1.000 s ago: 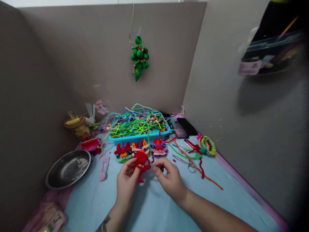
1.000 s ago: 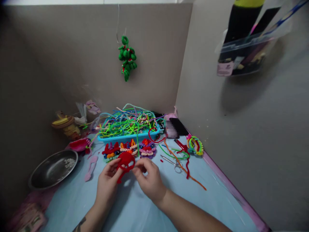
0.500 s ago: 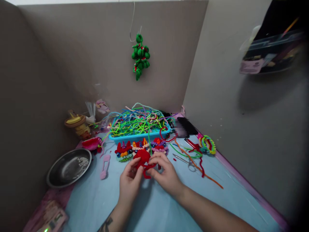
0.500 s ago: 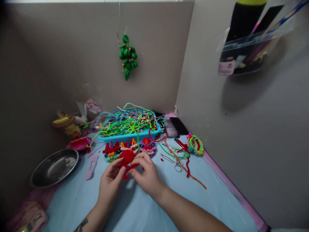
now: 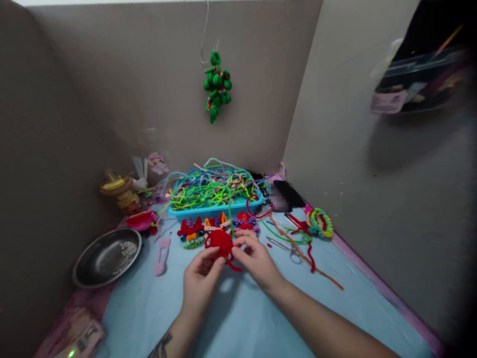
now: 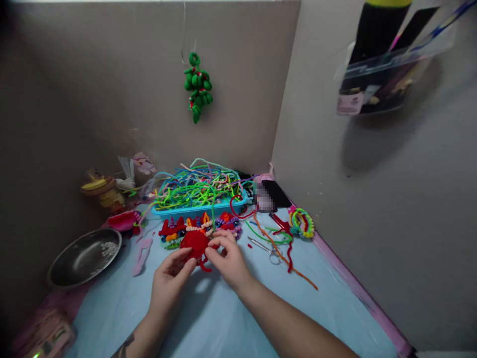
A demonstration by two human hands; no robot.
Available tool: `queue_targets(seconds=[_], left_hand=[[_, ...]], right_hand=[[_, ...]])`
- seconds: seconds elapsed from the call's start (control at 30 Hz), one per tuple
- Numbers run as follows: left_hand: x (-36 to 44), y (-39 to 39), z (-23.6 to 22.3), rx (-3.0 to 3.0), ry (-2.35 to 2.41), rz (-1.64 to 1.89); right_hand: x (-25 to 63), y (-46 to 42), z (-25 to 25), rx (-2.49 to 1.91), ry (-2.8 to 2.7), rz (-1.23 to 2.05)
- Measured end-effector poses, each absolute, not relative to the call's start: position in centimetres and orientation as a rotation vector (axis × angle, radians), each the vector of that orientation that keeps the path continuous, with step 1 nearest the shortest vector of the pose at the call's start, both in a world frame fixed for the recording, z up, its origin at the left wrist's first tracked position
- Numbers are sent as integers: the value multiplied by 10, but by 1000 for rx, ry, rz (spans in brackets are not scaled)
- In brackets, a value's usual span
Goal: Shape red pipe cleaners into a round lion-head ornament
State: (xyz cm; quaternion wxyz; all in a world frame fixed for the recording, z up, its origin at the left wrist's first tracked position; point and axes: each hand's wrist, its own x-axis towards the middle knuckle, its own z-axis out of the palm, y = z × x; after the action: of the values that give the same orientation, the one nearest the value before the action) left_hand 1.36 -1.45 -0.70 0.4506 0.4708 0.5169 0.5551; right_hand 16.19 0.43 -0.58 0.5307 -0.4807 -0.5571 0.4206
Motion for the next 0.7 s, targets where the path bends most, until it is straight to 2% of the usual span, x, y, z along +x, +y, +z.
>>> queue_targets(seconds=[0.17, 0.7], left_hand=[[12, -12, -9, 1193, 1223, 1347], [-3, 1, -14, 1318, 1229, 1178]], right_hand=[[163, 5, -3, -1116, -1320, 1169], [165, 2, -2, -1140, -1385, 1037]])
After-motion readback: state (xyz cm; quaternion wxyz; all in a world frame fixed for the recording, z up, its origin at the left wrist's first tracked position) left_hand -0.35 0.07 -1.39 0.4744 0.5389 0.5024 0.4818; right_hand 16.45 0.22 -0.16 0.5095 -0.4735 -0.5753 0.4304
